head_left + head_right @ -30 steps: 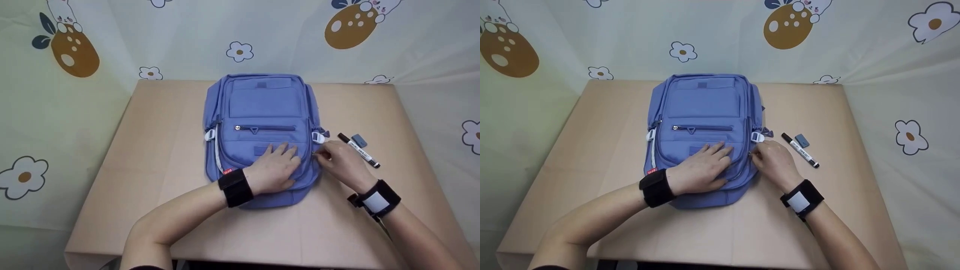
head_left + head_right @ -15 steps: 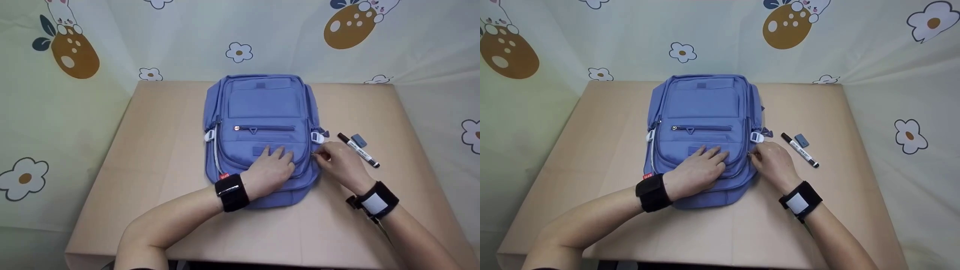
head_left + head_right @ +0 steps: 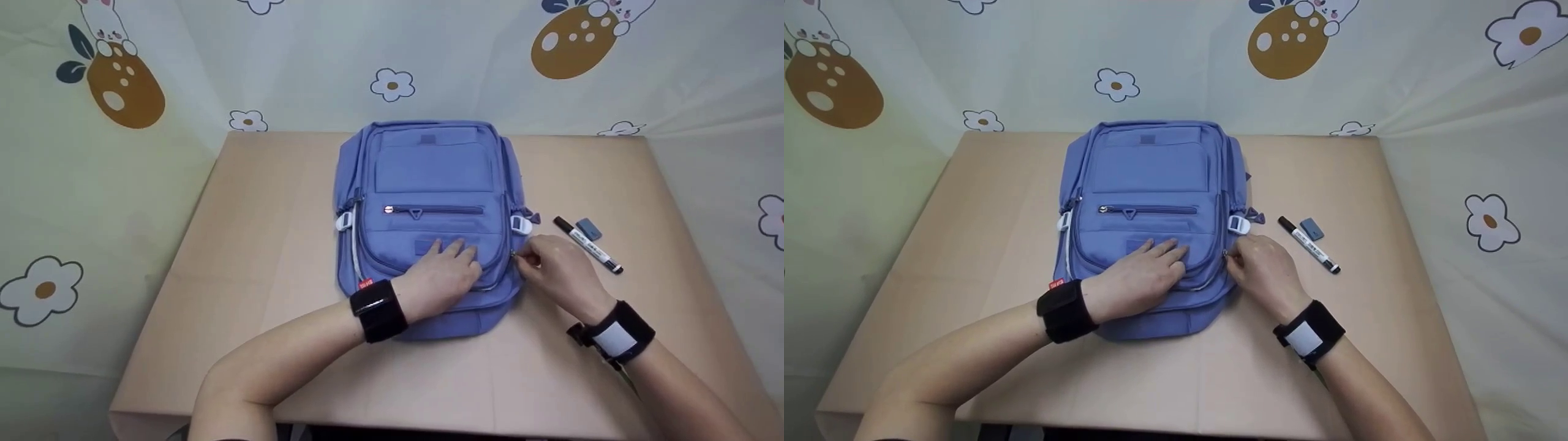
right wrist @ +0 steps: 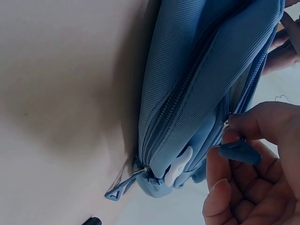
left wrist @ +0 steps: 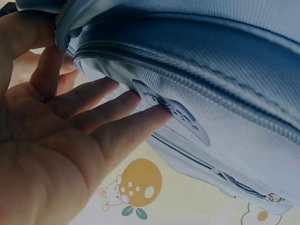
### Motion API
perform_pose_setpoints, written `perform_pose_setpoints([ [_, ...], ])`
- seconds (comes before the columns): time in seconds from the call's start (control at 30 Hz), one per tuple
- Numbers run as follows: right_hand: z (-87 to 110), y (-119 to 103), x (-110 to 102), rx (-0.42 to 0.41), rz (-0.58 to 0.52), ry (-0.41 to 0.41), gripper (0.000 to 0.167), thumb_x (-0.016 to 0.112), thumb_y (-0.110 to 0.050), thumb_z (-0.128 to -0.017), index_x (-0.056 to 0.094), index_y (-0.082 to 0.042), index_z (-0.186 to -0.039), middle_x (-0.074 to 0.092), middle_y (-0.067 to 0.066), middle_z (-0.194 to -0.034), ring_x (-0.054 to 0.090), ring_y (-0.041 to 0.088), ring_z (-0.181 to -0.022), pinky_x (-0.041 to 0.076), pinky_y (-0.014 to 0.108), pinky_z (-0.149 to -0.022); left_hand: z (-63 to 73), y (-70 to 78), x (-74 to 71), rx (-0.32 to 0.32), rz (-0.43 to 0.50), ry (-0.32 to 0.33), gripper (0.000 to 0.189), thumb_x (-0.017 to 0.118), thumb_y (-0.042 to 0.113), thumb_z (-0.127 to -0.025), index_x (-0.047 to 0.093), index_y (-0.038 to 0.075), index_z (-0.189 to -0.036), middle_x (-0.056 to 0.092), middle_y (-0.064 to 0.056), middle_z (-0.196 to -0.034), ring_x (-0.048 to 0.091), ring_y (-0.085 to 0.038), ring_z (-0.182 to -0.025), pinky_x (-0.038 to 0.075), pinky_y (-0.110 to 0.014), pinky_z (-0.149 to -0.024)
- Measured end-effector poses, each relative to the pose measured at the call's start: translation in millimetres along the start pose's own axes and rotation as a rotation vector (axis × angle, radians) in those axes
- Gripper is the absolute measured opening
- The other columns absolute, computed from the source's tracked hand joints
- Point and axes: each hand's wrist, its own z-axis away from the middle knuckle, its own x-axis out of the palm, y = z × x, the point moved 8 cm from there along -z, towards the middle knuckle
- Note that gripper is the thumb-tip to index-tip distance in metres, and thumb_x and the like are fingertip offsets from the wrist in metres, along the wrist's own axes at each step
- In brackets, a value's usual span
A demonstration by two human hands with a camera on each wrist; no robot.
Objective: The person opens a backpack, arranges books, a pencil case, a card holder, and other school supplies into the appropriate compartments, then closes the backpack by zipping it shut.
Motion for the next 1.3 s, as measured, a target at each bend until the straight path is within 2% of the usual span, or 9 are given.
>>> perform_pose_setpoints([
  [0.2, 9.2, -9, -3, 0.023, 0.000, -0.014, 0.010, 0.076, -0.007, -0.085, 0.068, -0.012, -0.081, 0.059, -0.004, -0.074, 0.052, 0.012, -0.066, 0.045, 0.032, -0.060, -3.0, -4.6, -4.1, -0.029, 0.078, 0.002, 0.022, 0.048, 0.007, -0.103, 0.062, 0.005, -0.120, 0.056, -0.019, -0.144, 0.051, -0.035, -0.136, 0.044, -0.057, -0.106],
  [0.33, 15.5, -17, -3, 0.045, -0.019, -0.034, 0.014, 0.076, -0.008, -0.084, 0.065, -0.015, -0.078, 0.056, -0.006, -0.071, 0.050, 0.010, -0.064, 0.042, 0.030, -0.058, -3.9, -8.1, -4.5, -0.048, 0.140, -0.025, 0.019, 0.047, 0.009, -0.103, 0.060, 0.005, -0.116, 0.054, -0.018, -0.145, 0.049, -0.033, -0.137, 0.042, -0.057, -0.109],
  [0.47, 21.5, -24, -1, 0.063, -0.039, -0.062, 0.013, 0.075, -0.009, -0.084, 0.065, -0.017, -0.078, 0.057, -0.006, -0.071, 0.050, 0.009, -0.063, 0.042, 0.029, -0.058, -4.7, -10.3, -2.0, -0.061, 0.170, -0.065, 0.024, 0.050, 0.012, -0.100, 0.060, 0.004, -0.120, 0.051, -0.019, -0.149, 0.046, -0.033, -0.140, 0.038, -0.057, -0.112],
  [0.63, 26.3, -32, 0, 0.053, -0.053, -0.069, 0.014, 0.074, -0.007, -0.083, 0.065, -0.017, -0.078, 0.056, -0.007, -0.071, 0.050, 0.007, -0.063, 0.043, 0.028, -0.057, -5.5, -11.5, -1.1, -0.072, 0.181, -0.082, 0.029, 0.052, 0.015, -0.098, 0.060, 0.004, -0.124, 0.049, -0.019, -0.151, 0.045, -0.034, -0.141, 0.036, -0.057, -0.113],
  [0.97, 28.8, -40, 3, 0.094, -0.130, -0.129, 0.012, 0.076, -0.010, -0.084, 0.068, -0.018, -0.080, 0.058, -0.010, -0.073, 0.052, 0.006, -0.063, 0.045, 0.026, -0.055, -4.1, -6.3, -2.7, -0.053, 0.107, -0.006, 0.020, 0.051, 0.008, -0.103, 0.063, 0.006, -0.118, 0.057, -0.019, -0.143, 0.052, -0.034, -0.135, 0.045, -0.057, -0.106],
  [1.17, 29.1, -44, 7, 0.091, -0.163, -0.155, 0.009, 0.075, -0.010, -0.086, 0.072, -0.018, -0.083, 0.060, -0.011, -0.075, 0.053, 0.005, -0.065, 0.046, 0.026, -0.057, -1.8, -6.3, -1.1, -0.038, 0.108, -0.032, 0.025, 0.049, 0.009, -0.104, 0.065, 0.006, -0.124, 0.052, -0.021, -0.148, 0.048, -0.035, -0.139, 0.042, -0.057, -0.109],
  [1.3, 30.2, -42, 9, 0.101, -0.172, -0.160, 0.007, 0.075, -0.012, -0.087, 0.072, -0.017, -0.084, 0.061, -0.011, -0.076, 0.055, 0.005, -0.066, 0.047, 0.026, -0.059, 3.6, -6.1, -0.6, -0.003, 0.112, -0.034, 0.023, 0.053, 0.013, -0.102, 0.066, 0.006, -0.120, 0.049, -0.022, -0.150, 0.045, -0.037, -0.141, 0.038, -0.059, -0.111],
])
